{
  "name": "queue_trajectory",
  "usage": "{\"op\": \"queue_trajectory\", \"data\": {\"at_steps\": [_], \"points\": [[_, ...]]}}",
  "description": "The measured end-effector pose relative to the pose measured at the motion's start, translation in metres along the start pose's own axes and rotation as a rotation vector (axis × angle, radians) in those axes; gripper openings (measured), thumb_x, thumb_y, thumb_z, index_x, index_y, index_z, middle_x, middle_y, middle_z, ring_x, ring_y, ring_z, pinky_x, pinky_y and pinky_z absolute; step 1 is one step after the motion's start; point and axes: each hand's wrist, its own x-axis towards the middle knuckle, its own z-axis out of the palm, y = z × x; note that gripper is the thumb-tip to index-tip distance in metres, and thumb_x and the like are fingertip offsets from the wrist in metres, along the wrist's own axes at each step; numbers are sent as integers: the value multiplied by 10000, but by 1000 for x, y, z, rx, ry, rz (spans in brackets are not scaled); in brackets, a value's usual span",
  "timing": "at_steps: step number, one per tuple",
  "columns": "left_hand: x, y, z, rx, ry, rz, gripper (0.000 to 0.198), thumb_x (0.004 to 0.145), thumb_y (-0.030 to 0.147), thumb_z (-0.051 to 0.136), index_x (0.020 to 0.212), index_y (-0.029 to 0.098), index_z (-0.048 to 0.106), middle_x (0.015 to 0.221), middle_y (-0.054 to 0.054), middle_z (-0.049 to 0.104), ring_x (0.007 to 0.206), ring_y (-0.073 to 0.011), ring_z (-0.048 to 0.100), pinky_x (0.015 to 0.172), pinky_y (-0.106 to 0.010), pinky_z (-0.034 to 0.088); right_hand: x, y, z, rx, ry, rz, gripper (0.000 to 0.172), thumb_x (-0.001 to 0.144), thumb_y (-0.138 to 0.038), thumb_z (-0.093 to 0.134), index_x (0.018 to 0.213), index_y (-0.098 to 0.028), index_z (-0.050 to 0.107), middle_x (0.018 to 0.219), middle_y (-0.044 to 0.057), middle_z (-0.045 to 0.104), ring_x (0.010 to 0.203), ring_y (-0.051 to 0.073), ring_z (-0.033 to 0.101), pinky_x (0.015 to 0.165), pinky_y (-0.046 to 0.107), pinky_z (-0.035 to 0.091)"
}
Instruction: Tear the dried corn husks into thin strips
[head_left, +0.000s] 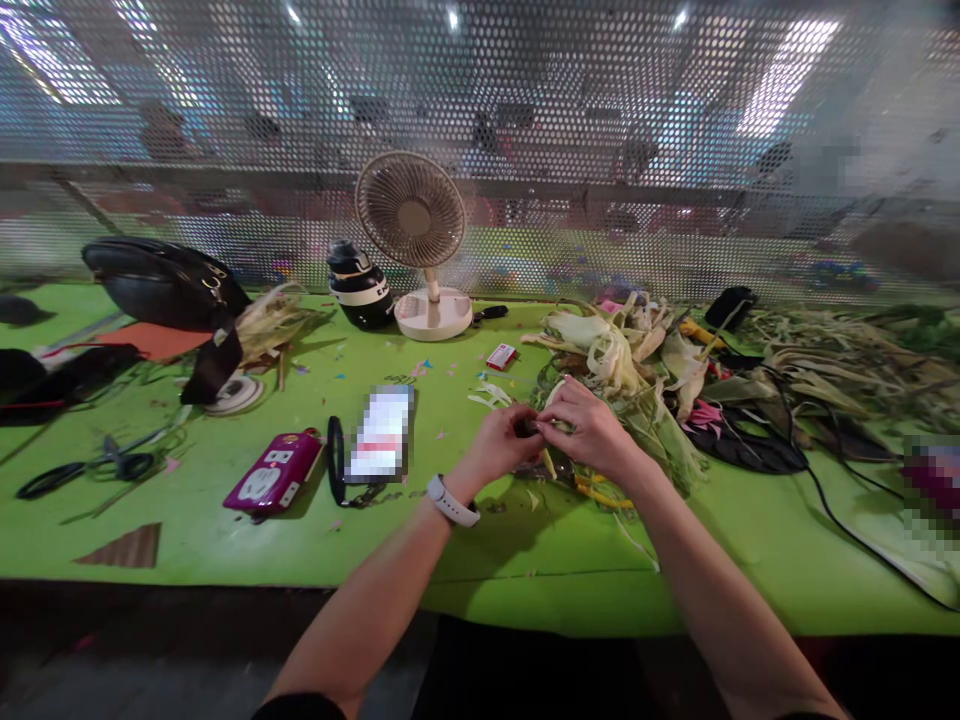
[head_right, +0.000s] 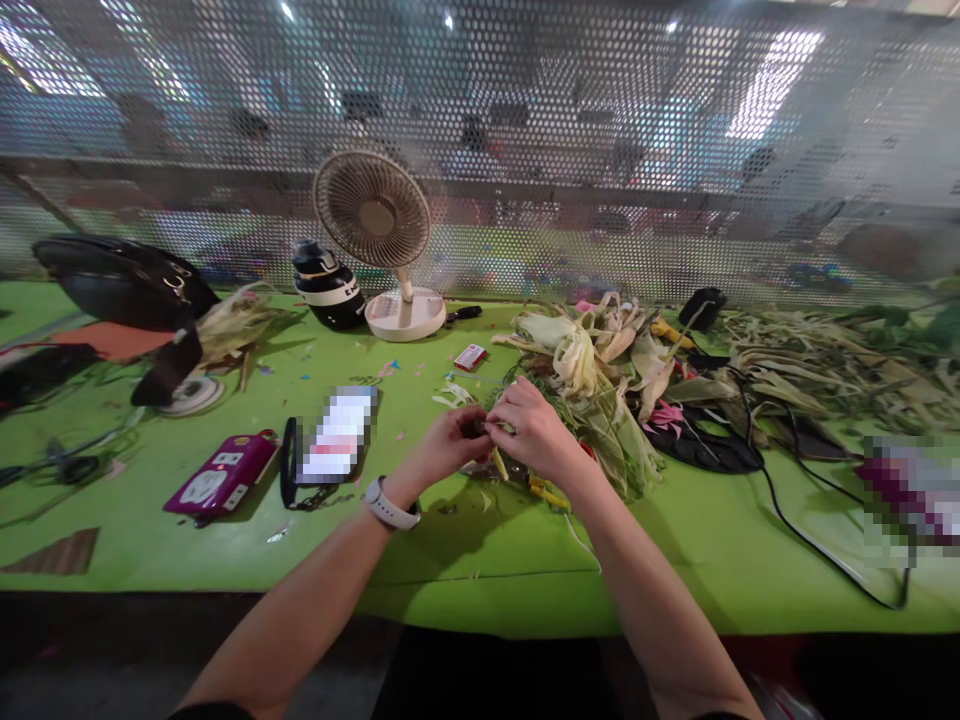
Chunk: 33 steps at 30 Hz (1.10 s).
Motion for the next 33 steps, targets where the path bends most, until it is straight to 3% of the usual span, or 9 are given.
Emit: {"op": "queue_trajectory", "data": {"at_steps": [3,7,13,18,24,30,33], "points": [[-1,8,-3,-195,-49,-67,278,650,139,634,921,144,575,706,15,638,628,-109,630,651,-246,510,2,0,-4,-10,32,29,131,825,-171,572,728,-208,653,699,24,563,728,174,524,861,396,445],[-2,13,-9,-417,-90,-99,273,736,243,642,971,169,524,816,-8,670,738,-134,675,823,-340,524,4,2,-12,-17,49,48,130,841,-186,568,739,-210,644,711,25,574,728,172,537,848,385,445],[1,5,-9,-467,-98,-87,383,711,386,713,925,175,475,790,1,677,736,-158,696,829,-359,534,3,5,-14,-63,85,30,116,850,-210,571,752,-217,631,711,21,568,729,173,540,881,404,447],[1,8,-8,-459,-59,-102,412,660,416,754,854,170,486,755,39,632,707,-148,695,760,-313,552,2,7,-11,-123,74,-3,104,857,-212,568,798,-220,654,740,18,559,747,172,543,1031,462,366],[1,9,-7,-472,-70,-132,423,653,412,762,888,161,516,769,21,661,684,-140,693,727,-292,560,3,3,-9,-236,62,19,152,870,-212,536,795,-237,667,752,37,562,799,204,526,1063,484,328],[3,2,-8,-481,-70,-94,460,606,392,802,888,152,528,754,-4,698,682,-159,702,759,-330,566,4,1,-7,-192,121,62,144,869,-230,546,802,-244,673,751,37,583,778,202,540,1019,479,366],[4,2,-9,-476,-44,-81,474,598,401,805,879,152,515,739,-7,704,671,-165,702,739,-333,569,3,4,-9,-65,102,99,137,864,-261,561,854,-220,691,768,51,617,775,200,566,885,432,448]]}}
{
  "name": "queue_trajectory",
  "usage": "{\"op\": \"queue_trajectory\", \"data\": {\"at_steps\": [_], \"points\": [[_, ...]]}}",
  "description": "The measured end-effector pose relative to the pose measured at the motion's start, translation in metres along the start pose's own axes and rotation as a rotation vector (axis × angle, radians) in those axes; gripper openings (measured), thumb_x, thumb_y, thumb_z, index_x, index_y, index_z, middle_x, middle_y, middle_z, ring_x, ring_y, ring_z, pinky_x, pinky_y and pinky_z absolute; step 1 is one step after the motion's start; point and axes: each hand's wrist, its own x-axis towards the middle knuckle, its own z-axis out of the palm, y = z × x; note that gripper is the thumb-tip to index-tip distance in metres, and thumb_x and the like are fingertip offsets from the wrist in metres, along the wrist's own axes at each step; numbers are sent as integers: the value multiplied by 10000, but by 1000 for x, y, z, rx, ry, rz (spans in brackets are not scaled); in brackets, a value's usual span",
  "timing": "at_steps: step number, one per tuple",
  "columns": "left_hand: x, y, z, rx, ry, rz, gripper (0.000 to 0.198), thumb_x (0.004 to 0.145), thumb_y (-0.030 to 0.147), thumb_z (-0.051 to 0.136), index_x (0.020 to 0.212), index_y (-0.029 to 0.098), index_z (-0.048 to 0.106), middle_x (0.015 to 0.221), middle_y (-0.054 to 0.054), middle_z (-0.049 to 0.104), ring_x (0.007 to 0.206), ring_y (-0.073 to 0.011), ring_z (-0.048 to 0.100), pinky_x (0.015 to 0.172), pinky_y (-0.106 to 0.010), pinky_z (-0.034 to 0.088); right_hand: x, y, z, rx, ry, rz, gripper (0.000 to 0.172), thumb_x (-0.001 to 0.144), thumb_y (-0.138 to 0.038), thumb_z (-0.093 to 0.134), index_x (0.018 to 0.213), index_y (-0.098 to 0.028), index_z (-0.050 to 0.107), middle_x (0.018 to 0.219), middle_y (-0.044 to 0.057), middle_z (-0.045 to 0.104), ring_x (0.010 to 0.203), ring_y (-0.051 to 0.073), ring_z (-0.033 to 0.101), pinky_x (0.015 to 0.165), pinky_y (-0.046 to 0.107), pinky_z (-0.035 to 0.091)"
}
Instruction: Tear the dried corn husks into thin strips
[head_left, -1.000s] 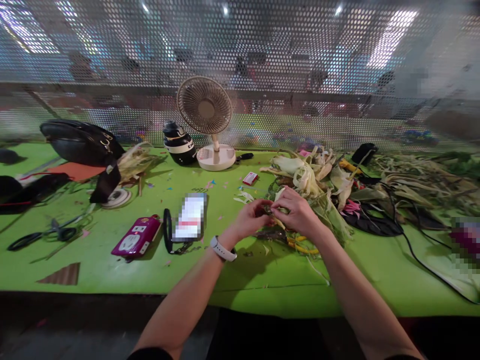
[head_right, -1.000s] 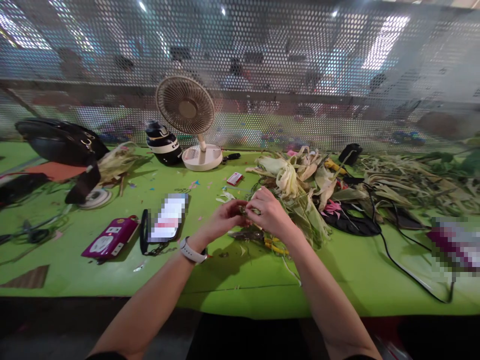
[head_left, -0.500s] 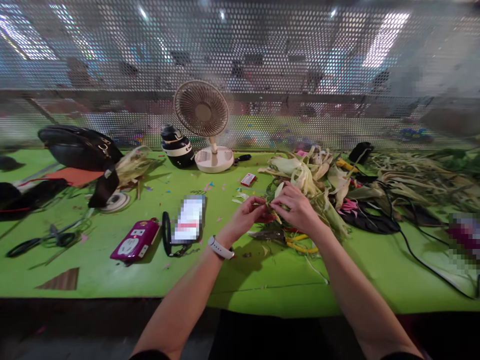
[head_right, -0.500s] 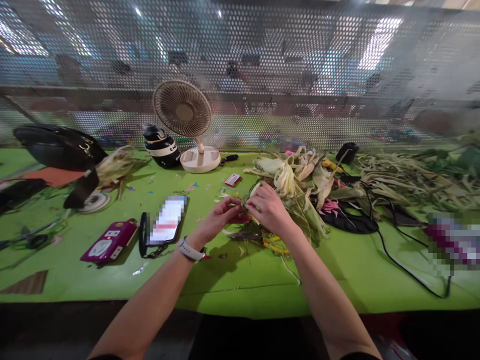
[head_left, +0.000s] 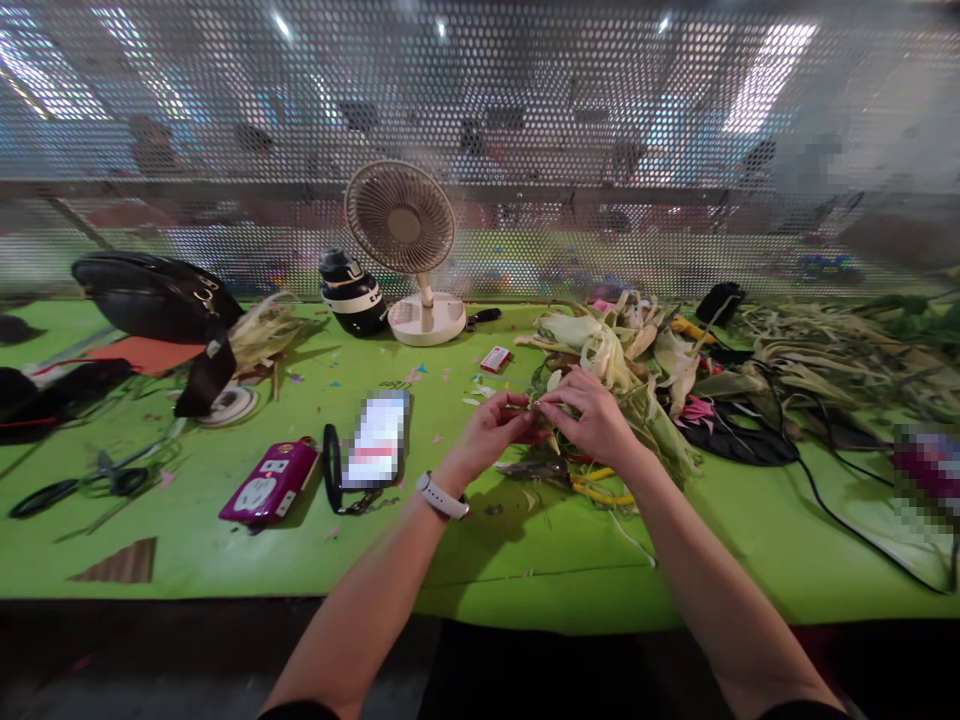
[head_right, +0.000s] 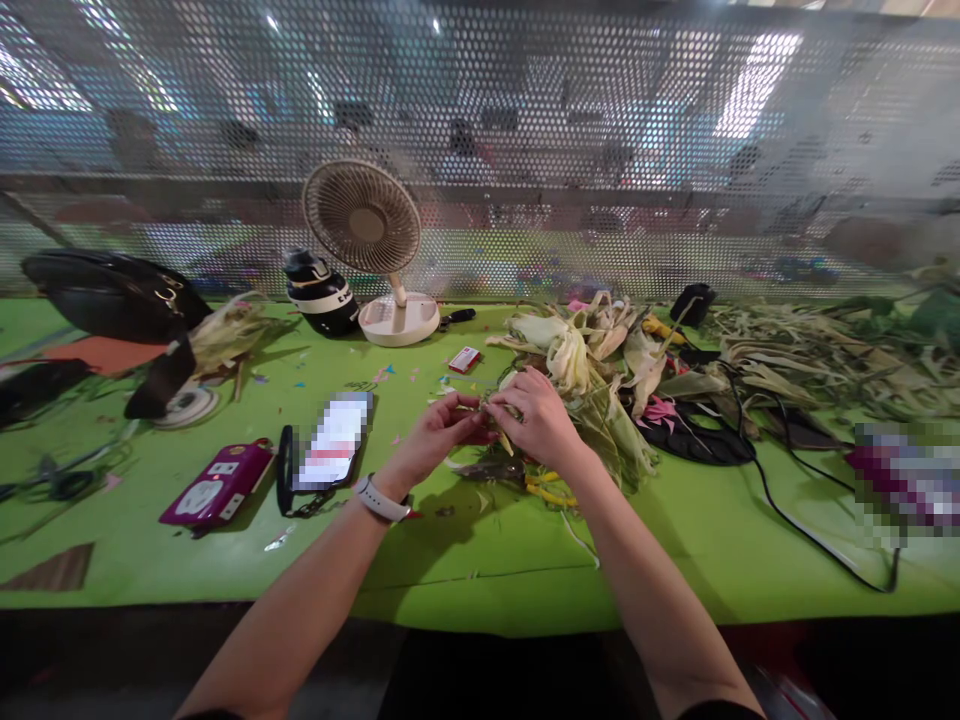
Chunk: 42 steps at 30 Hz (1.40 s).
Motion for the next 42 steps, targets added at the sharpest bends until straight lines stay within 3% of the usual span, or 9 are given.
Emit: {"op": "queue_trajectory", "data": {"at_steps": [3,8,18,21,25,30,35,39,42], "points": [[1,0,0,4,23,10,496,579,408,812,874,153,505,722,-2,704,660,-163,701,711,-315,569,-1,5,-2,64,-55,26,139,860,-255,569,915,-200,684,800,62,653,784,202,591,793,386,469],[1,1,0,7,50,0,499,555,407,822,835,158,494,714,8,698,646,-164,699,695,-317,568,-1,8,-2,18,-7,68,41,842,-249,609,832,-226,640,759,9,671,736,185,606,992,478,345],[-2,4,-1,132,-22,-57,403,586,381,806,826,131,602,717,-19,694,658,-147,681,655,-267,542,-2,3,-1,23,-127,1,94,849,-204,583,785,-227,649,745,9,666,776,180,597,1029,492,281],[-4,8,-2,127,-36,-50,391,637,387,770,908,134,645,800,-47,718,711,-163,691,659,-266,540,0,0,-4,81,-105,41,50,841,-226,596,848,-214,644,787,22,679,795,189,607,1006,481,322],[-5,8,-1,93,-28,-39,389,661,387,747,952,141,672,843,-59,725,775,-190,696,679,-290,551,2,-2,-8,181,-63,135,142,825,-242,589,951,-193,634,886,58,667,856,209,603,829,379,458],[-2,3,0,131,-2,17,404,660,422,744,944,145,667,846,-52,719,763,-181,690,652,-283,559,1,-4,-9,248,-42,148,134,829,-258,579,930,-190,634,864,50,643,847,196,591,784,328,463],[0,0,-1,165,53,117,413,670,447,730,951,152,661,847,-46,706,742,-177,686,552,-236,542,2,-5,-13,300,167,361,246,870,-403,512,828,-187,624,853,44,621,851,197,566,789,317,434],[-1,-2,3,184,45,134,405,677,444,727,950,151,669,834,-39,694,710,-160,672,528,-227,536,2,-3,-7,492,13,521,442,891,-513,435,732,-164,655,800,46,615,793,181,559,727,285,422],[-1,-3,6,142,36,101,401,667,454,733,914,147,660,774,-19,684,662,-146,666,529,-228,532,1,-2,0,581,15,599,462,843,-560,491,777,-147,688,676,20,581,655,149,528,603,250,396]]}}
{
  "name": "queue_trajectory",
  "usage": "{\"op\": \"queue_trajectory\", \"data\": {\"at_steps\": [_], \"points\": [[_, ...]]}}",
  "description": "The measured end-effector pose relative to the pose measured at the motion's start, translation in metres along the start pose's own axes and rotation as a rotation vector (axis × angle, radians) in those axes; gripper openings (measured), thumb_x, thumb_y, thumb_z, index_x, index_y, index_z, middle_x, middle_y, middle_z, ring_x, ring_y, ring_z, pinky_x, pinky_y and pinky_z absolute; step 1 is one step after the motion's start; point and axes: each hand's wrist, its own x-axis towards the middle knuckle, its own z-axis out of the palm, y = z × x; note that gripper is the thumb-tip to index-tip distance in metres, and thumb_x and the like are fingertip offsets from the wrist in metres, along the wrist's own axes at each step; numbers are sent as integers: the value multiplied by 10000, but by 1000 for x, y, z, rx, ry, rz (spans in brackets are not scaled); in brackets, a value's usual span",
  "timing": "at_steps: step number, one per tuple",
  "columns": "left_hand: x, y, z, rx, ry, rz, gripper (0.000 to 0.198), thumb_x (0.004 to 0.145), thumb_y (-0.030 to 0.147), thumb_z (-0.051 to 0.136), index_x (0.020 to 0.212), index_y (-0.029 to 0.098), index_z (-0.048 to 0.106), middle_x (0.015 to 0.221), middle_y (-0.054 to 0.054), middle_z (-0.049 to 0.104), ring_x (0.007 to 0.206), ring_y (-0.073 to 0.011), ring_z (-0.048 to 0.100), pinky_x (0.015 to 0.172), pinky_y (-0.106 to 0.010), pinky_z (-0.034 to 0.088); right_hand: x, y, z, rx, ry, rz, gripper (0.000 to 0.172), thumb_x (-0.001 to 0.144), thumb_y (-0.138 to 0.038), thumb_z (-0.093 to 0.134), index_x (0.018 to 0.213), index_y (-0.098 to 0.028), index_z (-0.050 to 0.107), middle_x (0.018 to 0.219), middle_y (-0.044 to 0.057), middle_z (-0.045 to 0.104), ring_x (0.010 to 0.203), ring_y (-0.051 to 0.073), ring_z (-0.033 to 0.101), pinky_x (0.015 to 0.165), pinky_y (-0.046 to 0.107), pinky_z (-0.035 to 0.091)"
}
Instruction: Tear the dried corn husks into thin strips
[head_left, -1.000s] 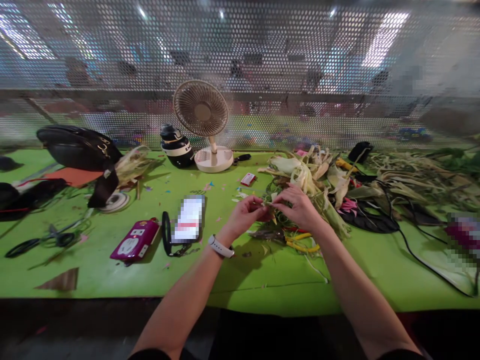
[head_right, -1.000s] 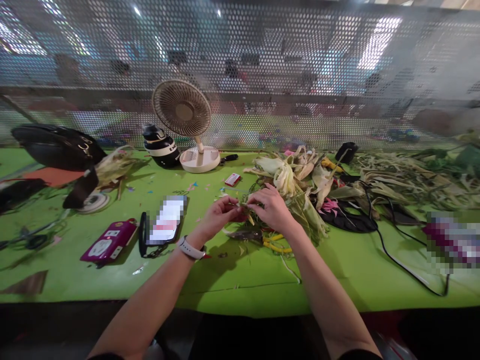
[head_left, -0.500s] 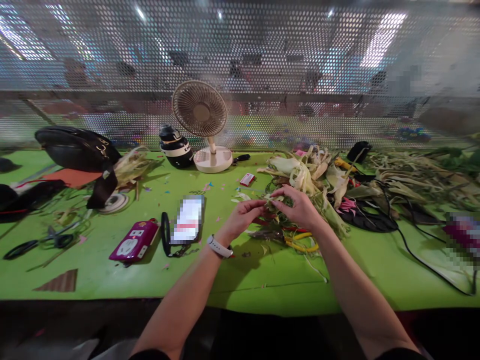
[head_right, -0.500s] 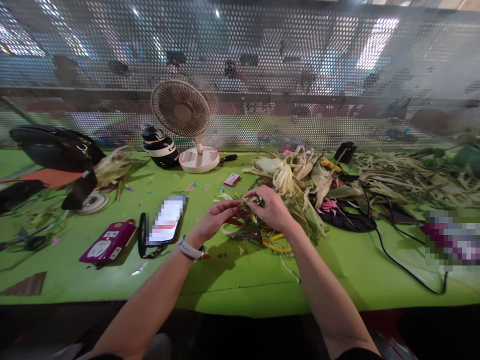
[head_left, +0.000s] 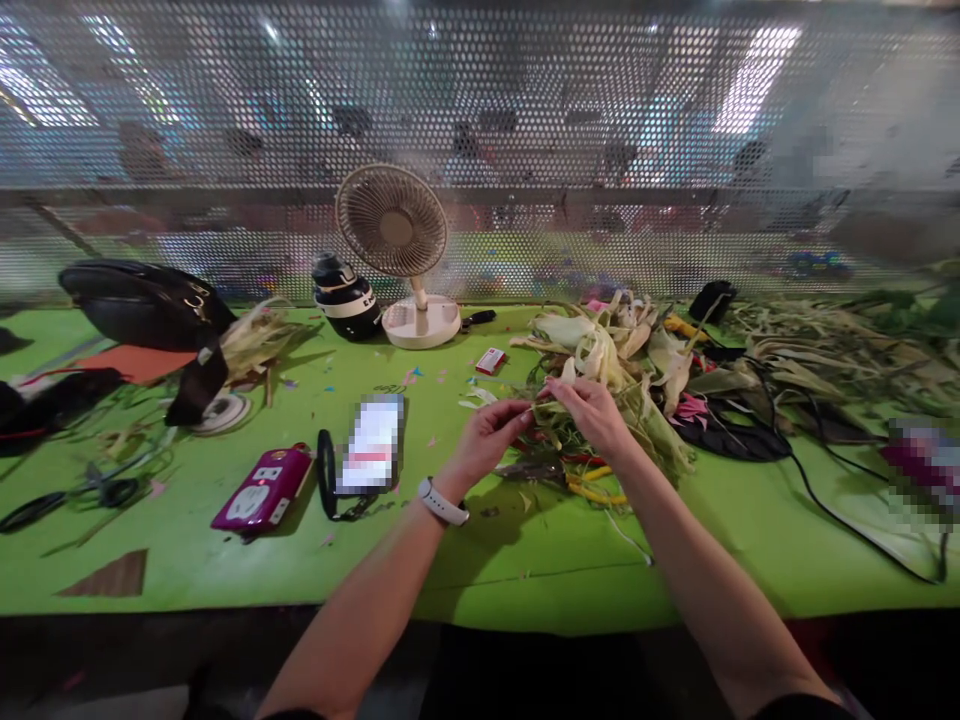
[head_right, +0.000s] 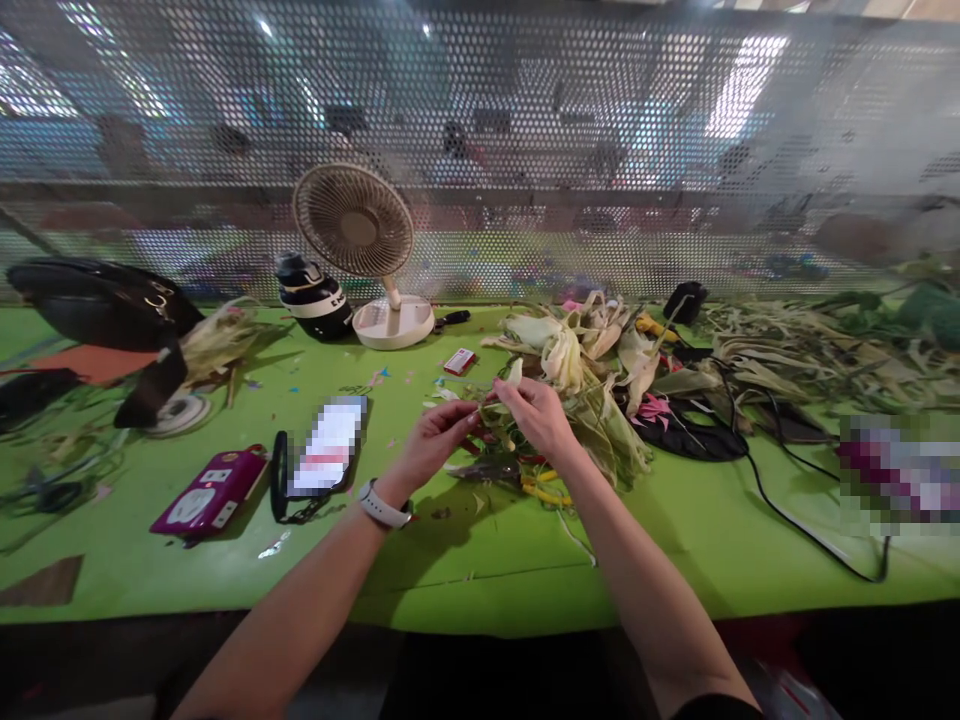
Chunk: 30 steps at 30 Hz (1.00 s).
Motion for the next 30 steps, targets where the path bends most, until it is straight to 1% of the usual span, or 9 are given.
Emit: {"op": "queue_trajectory", "data": {"at_steps": [5,9,13,15,17,21,23,25,30], "points": [[-2,2,4,-29,-25,-71,401,644,448,751,875,139,642,717,-18,688,632,-140,659,545,-229,514,-3,-2,3,-91,113,-60,505,858,-570,458,838,-135,714,533,-29,398,505,91,367,480,228,278],[-5,3,3,19,-69,-81,367,677,406,724,914,136,647,597,13,643,494,-84,565,501,-211,447,-2,-6,0,-107,156,-94,520,866,-571,448,870,-128,720,521,-47,269,475,77,262,454,235,218],[-6,10,-6,102,-204,-161,248,734,343,659,878,145,621,559,19,622,474,-86,536,513,-223,426,5,-2,-11,-37,216,-95,578,816,-641,476,841,-122,729,487,-55,230,445,77,227,429,246,166],[-7,15,-13,142,-309,-220,173,755,304,625,838,157,590,607,1,647,534,-113,578,559,-244,446,7,0,-16,-6,209,-100,601,792,-671,484,849,-127,733,466,-54,253,429,77,234,418,246,154],[-7,19,-17,139,-334,-206,94,745,232,599,810,167,575,717,-10,672,682,-138,624,664,-264,468,6,0,-17,13,162,-102,605,792,-674,481,870,-131,734,457,-56,273,418,74,240,412,240,158],[-8,15,-16,82,-270,-148,327,740,176,534,1061,204,587,875,-7,662,841,-153,613,786,-281,453,0,-1,-2,-16,-34,-139,568,821,-634,472,915,-139,735,489,-27,446,478,104,431,458,224,308],[-10,11,-9,122,-229,-128,339,775,238,554,1111,210,591,872,-12,648,804,-147,594,727,-257,452,-2,2,7,-61,-111,-168,535,834,-610,473,938,-156,736,607,12,593,621,156,575,567,244,414],[-11,8,-3,171,-210,-98,300,799,335,586,1065,198,616,767,0,610,660,-116,551,594,-224,425,-3,5,14,-112,-140,-182,529,846,-601,459,949,-163,736,715,38,655,736,196,628,656,271,451],[-10,3,4,214,-278,-80,317,807,471,585,884,164,610,495,76,395,376,-45,337,386,-190,252,-4,6,17,-139,-58,-167,570,901,-586,346,1086,-155,671,641,12,576,646,168,569,607,258,424]]}}
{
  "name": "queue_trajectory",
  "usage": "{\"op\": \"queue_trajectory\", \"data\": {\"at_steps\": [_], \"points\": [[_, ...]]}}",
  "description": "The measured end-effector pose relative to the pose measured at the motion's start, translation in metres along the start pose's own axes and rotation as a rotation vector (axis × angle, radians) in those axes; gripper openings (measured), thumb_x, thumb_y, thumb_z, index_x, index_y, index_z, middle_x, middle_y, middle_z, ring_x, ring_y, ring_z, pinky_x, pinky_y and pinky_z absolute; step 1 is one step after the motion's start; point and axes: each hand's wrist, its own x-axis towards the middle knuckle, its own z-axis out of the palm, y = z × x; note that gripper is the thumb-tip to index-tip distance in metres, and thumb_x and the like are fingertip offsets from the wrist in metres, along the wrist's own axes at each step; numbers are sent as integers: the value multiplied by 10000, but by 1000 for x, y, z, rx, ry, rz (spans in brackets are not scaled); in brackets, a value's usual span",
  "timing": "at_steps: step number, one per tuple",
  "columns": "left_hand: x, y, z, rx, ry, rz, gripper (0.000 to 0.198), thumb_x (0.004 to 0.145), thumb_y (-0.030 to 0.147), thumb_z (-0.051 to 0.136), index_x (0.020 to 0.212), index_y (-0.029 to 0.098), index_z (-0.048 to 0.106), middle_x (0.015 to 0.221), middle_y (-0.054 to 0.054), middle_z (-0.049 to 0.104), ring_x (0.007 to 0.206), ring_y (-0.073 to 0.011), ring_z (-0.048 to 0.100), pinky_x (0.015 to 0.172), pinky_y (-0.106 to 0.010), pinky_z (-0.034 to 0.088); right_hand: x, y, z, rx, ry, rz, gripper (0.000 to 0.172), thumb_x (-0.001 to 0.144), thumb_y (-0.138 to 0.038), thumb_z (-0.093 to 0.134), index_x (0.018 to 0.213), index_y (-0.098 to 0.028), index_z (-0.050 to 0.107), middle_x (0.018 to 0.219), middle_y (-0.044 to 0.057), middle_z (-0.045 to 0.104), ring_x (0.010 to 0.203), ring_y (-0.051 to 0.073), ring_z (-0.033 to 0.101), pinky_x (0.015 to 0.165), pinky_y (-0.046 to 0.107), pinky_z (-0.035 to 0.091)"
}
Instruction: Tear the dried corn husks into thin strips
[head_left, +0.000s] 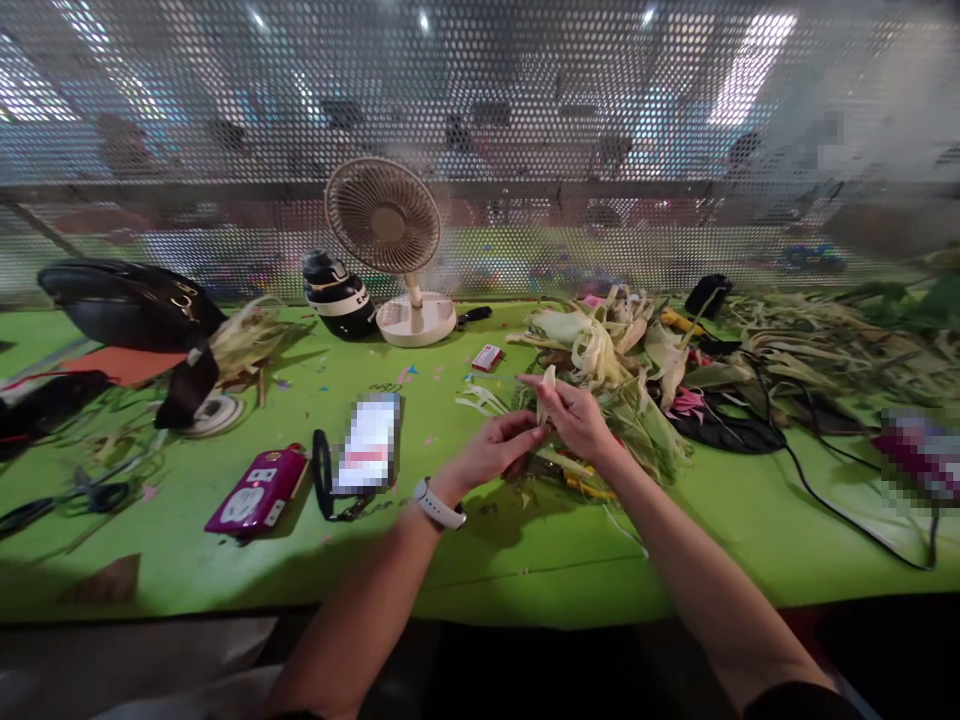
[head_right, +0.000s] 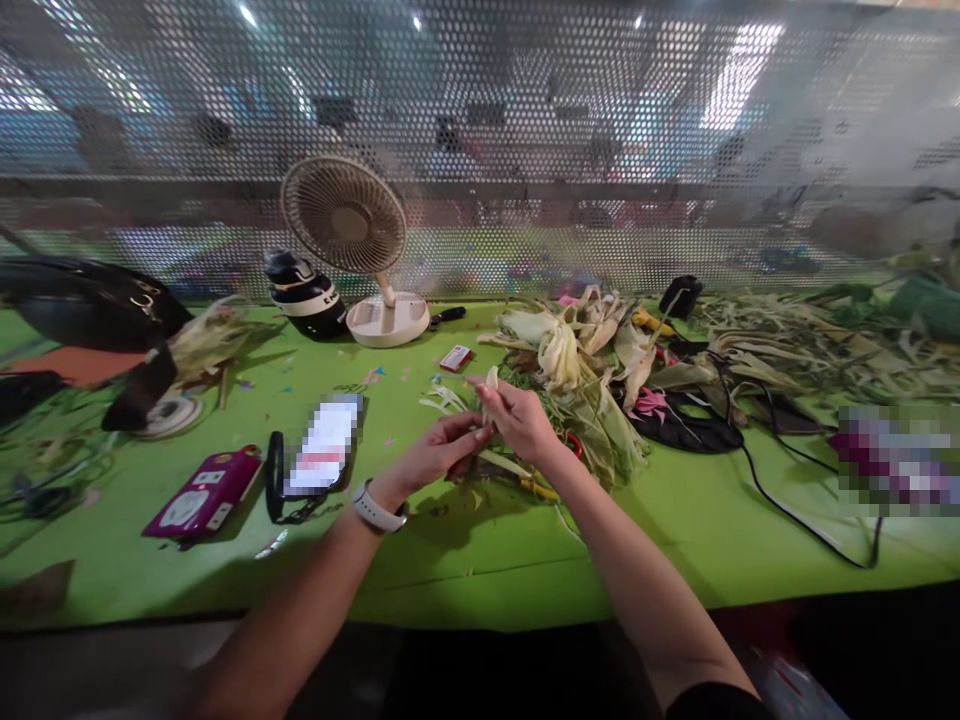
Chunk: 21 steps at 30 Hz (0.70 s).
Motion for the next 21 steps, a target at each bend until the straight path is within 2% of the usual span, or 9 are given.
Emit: {"op": "queue_trajectory", "data": {"at_steps": [2,5,8,10,11,13,15,16,21], "points": [[1,-2,-1,29,23,35,314,803,469,595,802,155,595,478,78,385,367,-40,337,378,-187,241,1,-1,-2,3,39,-6,555,916,-576,312,1055,-163,655,700,19,584,690,167,561,630,255,421],[3,-3,-3,38,165,114,331,801,457,605,697,146,558,472,78,371,384,-34,341,387,-183,237,2,-2,-6,-40,65,29,501,909,-579,335,892,-173,628,730,23,579,697,156,538,622,248,401],[4,-2,-4,8,277,167,365,796,464,607,634,150,518,448,80,366,376,-33,334,382,-182,230,2,-1,-12,-44,-89,125,426,849,-584,472,798,-175,580,642,-7,528,586,127,474,533,233,354],[5,0,-4,-5,315,174,375,797,471,602,619,157,500,425,79,385,360,-38,340,371,-182,241,3,0,-16,19,-211,122,394,796,-563,570,844,-172,584,709,7,565,634,134,503,562,235,386],[5,1,-4,-9,334,171,375,798,473,601,617,162,493,418,78,398,353,-42,350,367,-182,253,4,-1,-18,46,-211,94,391,777,-548,602,887,-173,586,783,24,588,698,147,530,610,247,414],[5,3,-4,-14,371,168,364,800,475,597,633,169,495,417,77,421,347,-49,379,367,-182,291,5,-3,-21,32,-65,15,384,759,-522,635,923,-180,579,888,49,589,814,172,545,713,278,436],[5,3,-4,-15,401,173,351,802,481,591,659,172,509,424,77,430,349,-53,400,371,-181,321,4,-6,-22,-83,83,-49,329,778,-505,623,831,-184,575,845,43,568,806,172,530,728,282,419],[5,3,-4,-9,412,179,351,803,483,589,662,171,514,430,76,432,353,-53,406,373,-179,331,4,-7,-22,-146,87,-67,316,801,-496,600,762,-184,568,785,32,555,759,162,517,698,273,406],[6,2,-4,0,492,200,329,797,477,597,712,160,581,486,55,487,388,-57,428,375,-175,347,-2,-10,-11,-207,-211,-76,334,868,-441,521,665,-184,583,609,-18,508,576,111,434,562,232,310]]}}
